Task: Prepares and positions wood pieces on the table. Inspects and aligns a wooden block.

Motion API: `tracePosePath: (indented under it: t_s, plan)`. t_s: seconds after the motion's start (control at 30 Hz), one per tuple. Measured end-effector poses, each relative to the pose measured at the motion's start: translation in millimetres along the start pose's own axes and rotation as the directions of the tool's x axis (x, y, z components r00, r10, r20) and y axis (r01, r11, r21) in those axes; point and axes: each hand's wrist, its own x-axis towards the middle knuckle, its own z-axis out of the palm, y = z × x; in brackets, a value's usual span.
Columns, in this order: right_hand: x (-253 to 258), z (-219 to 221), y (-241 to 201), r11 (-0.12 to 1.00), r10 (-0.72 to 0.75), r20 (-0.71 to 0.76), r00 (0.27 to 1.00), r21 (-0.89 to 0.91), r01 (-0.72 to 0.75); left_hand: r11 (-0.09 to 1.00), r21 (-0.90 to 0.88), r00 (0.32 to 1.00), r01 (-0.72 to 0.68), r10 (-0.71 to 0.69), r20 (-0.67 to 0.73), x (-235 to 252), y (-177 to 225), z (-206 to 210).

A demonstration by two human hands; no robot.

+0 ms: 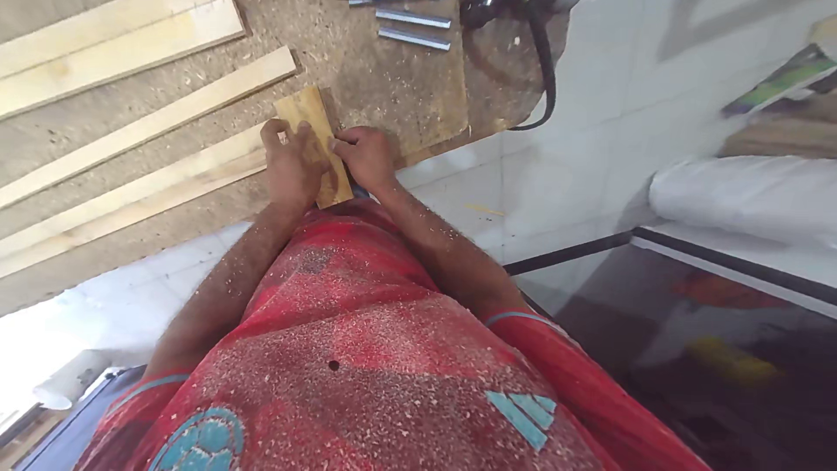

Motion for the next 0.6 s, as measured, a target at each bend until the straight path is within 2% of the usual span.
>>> tracePosePath:
  t_s: [0.3, 0.5, 0.6]
  plan:
    - [4.8, -2.5, -0.2, 0.998, -0.032, 0.037, 0.999, 0.060, 0.030, 1.000, -0.010, 1.000, 0.022, -0.022, 0.011, -2.8, 6.3, -1.6]
    - [2.7, -0.3, 0.4, 1.000, -0.020, -0.001, 1.000, -0.001, 0.020, 1.000, 0.002, 1.000, 0.021, -0.020, -0.022, -3.3, 5.0, 2.2]
    - [0.6, -6.0, -9.4, 0.997, -0.019, 0.041, 0.999, -0.070, 0.021, 1.000, -0.002, 1.000, 0.018, -0.019, -0.014, -3.6, 7.0, -0.2]
